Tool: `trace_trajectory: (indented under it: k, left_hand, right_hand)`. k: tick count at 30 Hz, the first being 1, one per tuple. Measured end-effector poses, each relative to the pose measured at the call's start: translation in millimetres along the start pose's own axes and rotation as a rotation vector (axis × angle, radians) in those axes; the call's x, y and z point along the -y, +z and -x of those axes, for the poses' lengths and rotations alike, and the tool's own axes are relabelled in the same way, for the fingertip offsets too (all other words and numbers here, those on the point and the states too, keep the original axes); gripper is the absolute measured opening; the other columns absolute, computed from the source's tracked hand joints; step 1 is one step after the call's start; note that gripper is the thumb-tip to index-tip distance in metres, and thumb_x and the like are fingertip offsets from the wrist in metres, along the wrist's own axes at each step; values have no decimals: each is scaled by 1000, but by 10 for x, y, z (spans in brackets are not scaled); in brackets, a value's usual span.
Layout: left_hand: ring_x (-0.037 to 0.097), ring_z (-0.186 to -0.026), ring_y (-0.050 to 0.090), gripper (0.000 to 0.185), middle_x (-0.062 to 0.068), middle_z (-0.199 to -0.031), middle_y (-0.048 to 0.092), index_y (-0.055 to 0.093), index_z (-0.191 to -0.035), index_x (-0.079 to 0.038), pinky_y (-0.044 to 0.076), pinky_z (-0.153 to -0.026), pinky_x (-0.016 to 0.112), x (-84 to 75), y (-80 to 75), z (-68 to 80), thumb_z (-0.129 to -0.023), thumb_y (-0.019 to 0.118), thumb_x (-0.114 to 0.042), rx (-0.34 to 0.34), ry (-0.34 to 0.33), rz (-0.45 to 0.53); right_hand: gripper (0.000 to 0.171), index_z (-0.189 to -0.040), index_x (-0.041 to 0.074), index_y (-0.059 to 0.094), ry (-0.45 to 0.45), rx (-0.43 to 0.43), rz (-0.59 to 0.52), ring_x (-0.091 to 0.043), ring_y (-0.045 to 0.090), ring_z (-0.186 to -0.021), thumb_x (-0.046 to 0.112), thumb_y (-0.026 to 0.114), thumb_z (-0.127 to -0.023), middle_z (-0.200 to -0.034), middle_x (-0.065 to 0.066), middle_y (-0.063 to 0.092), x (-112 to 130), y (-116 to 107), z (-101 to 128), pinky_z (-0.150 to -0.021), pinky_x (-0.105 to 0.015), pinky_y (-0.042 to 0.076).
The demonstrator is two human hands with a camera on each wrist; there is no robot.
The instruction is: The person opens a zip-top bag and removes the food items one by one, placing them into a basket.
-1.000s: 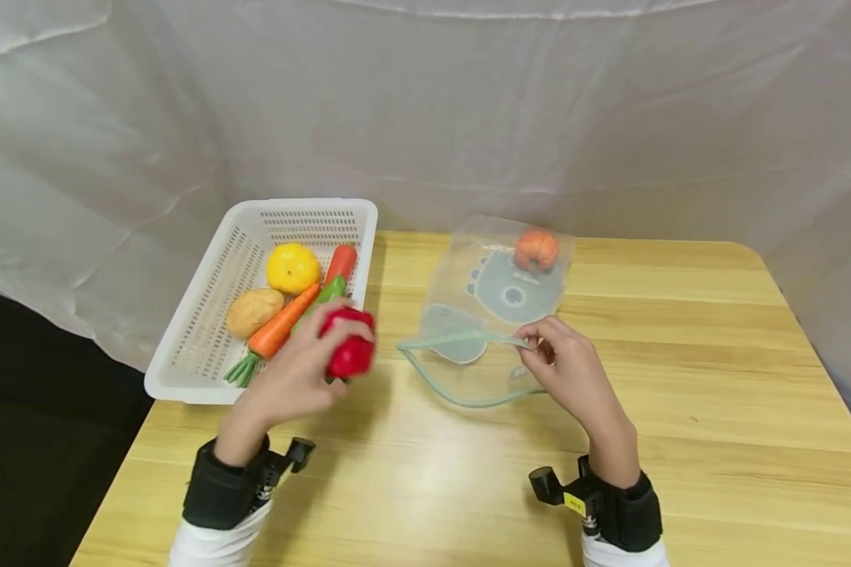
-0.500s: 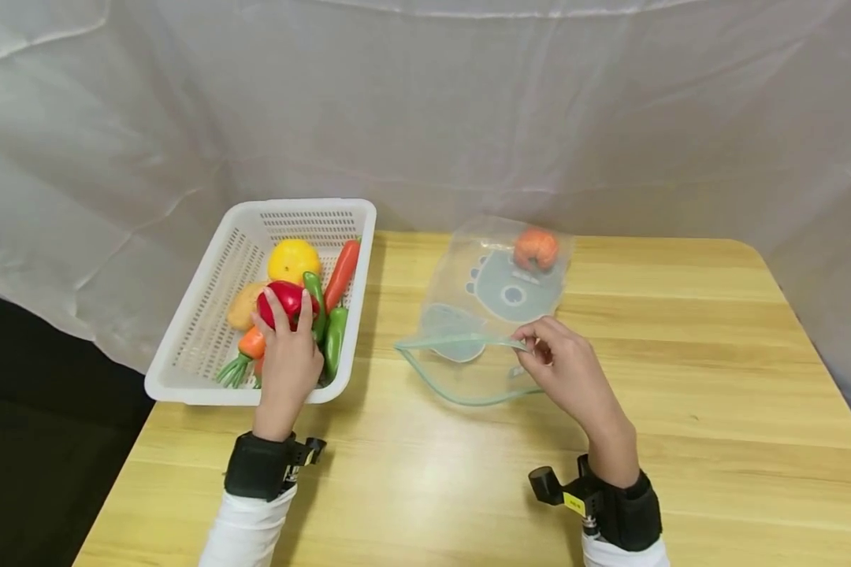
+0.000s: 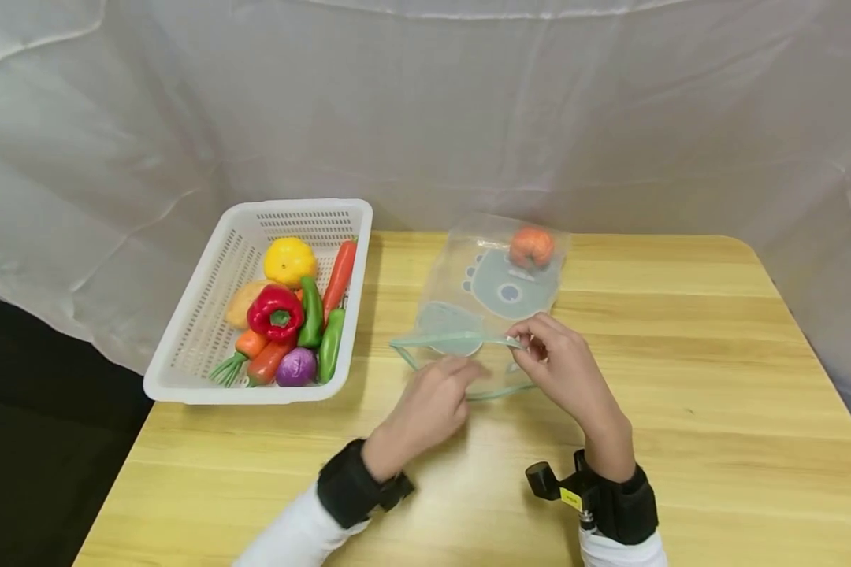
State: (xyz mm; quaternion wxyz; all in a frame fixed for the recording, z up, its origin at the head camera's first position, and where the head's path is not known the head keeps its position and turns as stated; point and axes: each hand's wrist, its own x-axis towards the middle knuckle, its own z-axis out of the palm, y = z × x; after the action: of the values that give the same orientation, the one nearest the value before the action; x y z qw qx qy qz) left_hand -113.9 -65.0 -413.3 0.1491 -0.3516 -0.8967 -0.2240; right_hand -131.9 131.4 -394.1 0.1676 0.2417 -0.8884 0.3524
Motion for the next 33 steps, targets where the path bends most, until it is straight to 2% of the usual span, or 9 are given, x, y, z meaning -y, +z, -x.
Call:
trace_trajectory:
  k: [2,4,7,13,19,22,26,29,33]
  left_hand:
    - [20,-100,63,44,8,-112,66,60,-120,-4,52,-85,30,-56,80,-215,-78,50,4,198,-183,-35]
    - [23,-109,59,48,13,-123,60,48,-132,-1,50,-91,32,-37,151,-452,-85,51,-2,325,-296,-72]
    - [25,-120,52,52,14,-132,53,40,-138,-3,45,-100,33,51,238,-770,-90,53,-16,397,-424,-69]
    - [25,-118,54,51,14,-130,55,41,-138,-3,45,-99,32,242,282,-1146,-89,53,-9,393,-558,66]
    - [26,-118,53,50,13,-132,53,38,-139,-5,44,-100,36,386,362,-1320,-91,48,-7,278,-663,336]
    - [23,-101,60,49,10,-124,59,44,-136,-8,50,-86,33,475,506,-1412,-88,48,-3,189,-676,376]
    - [22,-97,61,47,9,-119,61,54,-127,-14,51,-81,31,540,773,-1482,-83,50,1,88,-546,342]
    - [30,-126,47,50,14,-139,46,48,-134,-22,46,-96,40,539,931,-1484,-87,56,-12,143,-489,216]
    - [37,-139,25,67,15,-155,16,32,-143,-33,43,-99,47,506,1056,-1450,-85,63,-37,268,-525,75]
  right_hand:
    - [13,-84,6,64,-4,-2,-1,-6,43,-63,-6,64,-79,-72,1,51,-8,0,-6,-55,-19,40]
    - [13,-84,6,64,-3,4,-3,-6,43,-64,-6,63,-79,-72,1,51,-12,1,-6,-55,-19,40]
    - [12,-86,5,65,-8,23,-9,-6,44,-64,-5,64,-80,-73,0,53,-6,6,-5,-56,-19,42]
    - [11,-93,4,66,-26,67,-18,-6,47,-65,1,66,-82,-77,-1,57,33,26,-21,-58,-20,46]
    - [10,-91,5,64,-46,114,-33,-7,48,-67,0,65,-82,-80,-2,59,84,43,-20,-59,-19,46]
    - [10,-88,7,63,-100,135,-55,-5,45,-68,1,66,-81,-78,1,56,110,42,-13,-57,-18,42]
    - [8,-85,10,63,-205,208,-141,-1,42,-66,3,66,-82,-75,5,53,155,27,23,-55,-16,39]
    - [7,-87,11,65,-277,291,-222,1,43,-67,4,64,-83,-77,6,54,222,12,54,-56,-15,42]
    - [6,-87,12,65,-321,340,-266,2,43,-67,7,65,-84,-77,7,53,315,3,82,-56,-16,43]
